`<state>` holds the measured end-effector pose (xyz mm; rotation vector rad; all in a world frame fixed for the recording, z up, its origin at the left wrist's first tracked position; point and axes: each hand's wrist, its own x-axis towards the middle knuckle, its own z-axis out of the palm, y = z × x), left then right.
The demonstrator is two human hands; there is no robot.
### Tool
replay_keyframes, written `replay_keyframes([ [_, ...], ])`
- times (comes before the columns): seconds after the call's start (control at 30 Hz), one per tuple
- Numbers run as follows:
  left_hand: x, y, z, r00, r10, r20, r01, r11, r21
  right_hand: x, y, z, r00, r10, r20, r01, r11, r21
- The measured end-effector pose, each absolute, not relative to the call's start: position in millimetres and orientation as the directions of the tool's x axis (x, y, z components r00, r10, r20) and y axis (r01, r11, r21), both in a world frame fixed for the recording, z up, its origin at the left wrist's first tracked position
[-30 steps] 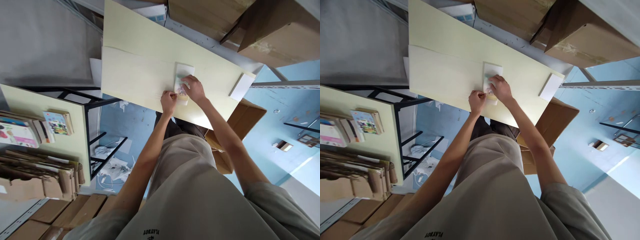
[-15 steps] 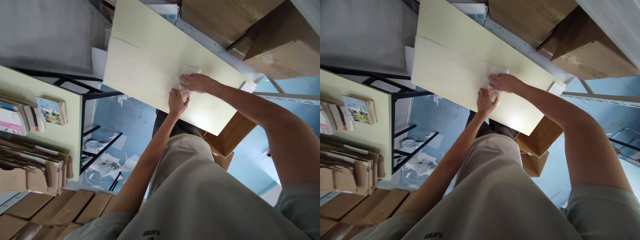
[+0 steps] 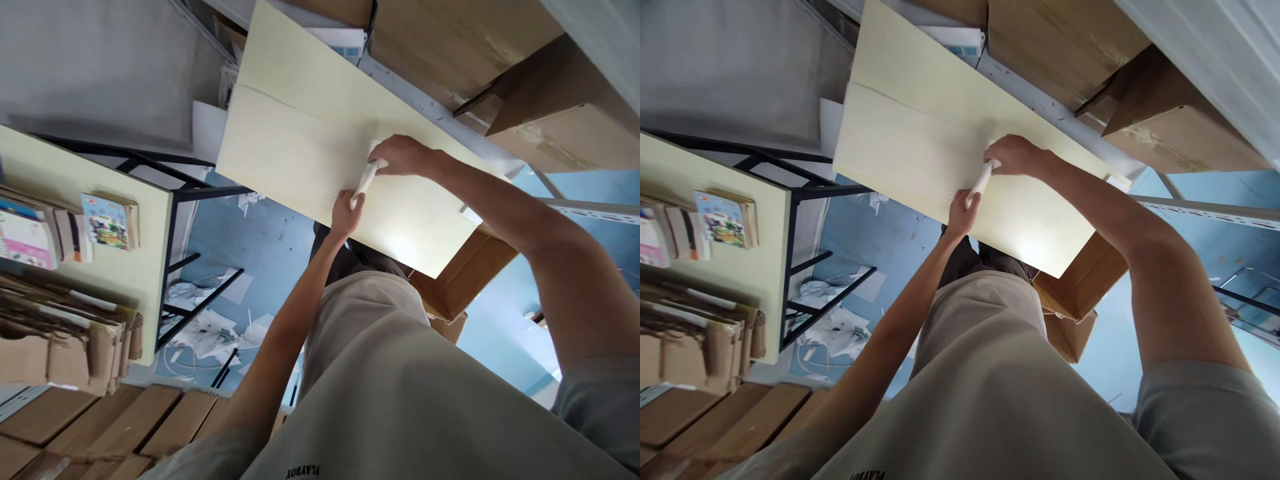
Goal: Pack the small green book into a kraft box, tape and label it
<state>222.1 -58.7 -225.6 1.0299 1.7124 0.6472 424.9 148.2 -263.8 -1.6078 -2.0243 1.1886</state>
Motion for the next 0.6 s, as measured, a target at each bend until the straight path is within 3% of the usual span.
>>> replay_keyframes([
  [0.13,208.4,-66.9,-229.3,-0.239,0.779,-0.579,0.141,0.618,0.774,409.7,168.7,-259.2,-0.507,0.776,-0.374,0.619,0.025,-0.785],
  [0.27,206.4,-69.3,-237.2,-0.3,0.686,-0.663,0.107,0.714,0.692,397.8,169.4,-266.8,-0.449,0.82,-0.356,0.605,-0.015,-0.796],
  [0.37,209.6,-67.0,-238.4,-0.358,0.643,-0.677,0.175,0.759,0.627,394.5,160.2,-276.6,-0.409,0.842,-0.351,0.63,-0.018,-0.776],
  [0.47,209.9,-64.0,-230.5,-0.339,0.629,-0.699,0.27,0.777,0.569,390.2,146.3,-279.1,-0.356,0.863,-0.36,0.747,0.032,-0.664],
  [0.6,191.4,-56.7,-211.4,-0.175,0.567,-0.805,0.447,0.774,0.448,371.8,120.7,-268.4,-0.314,0.888,-0.337,0.877,0.135,-0.461],
])
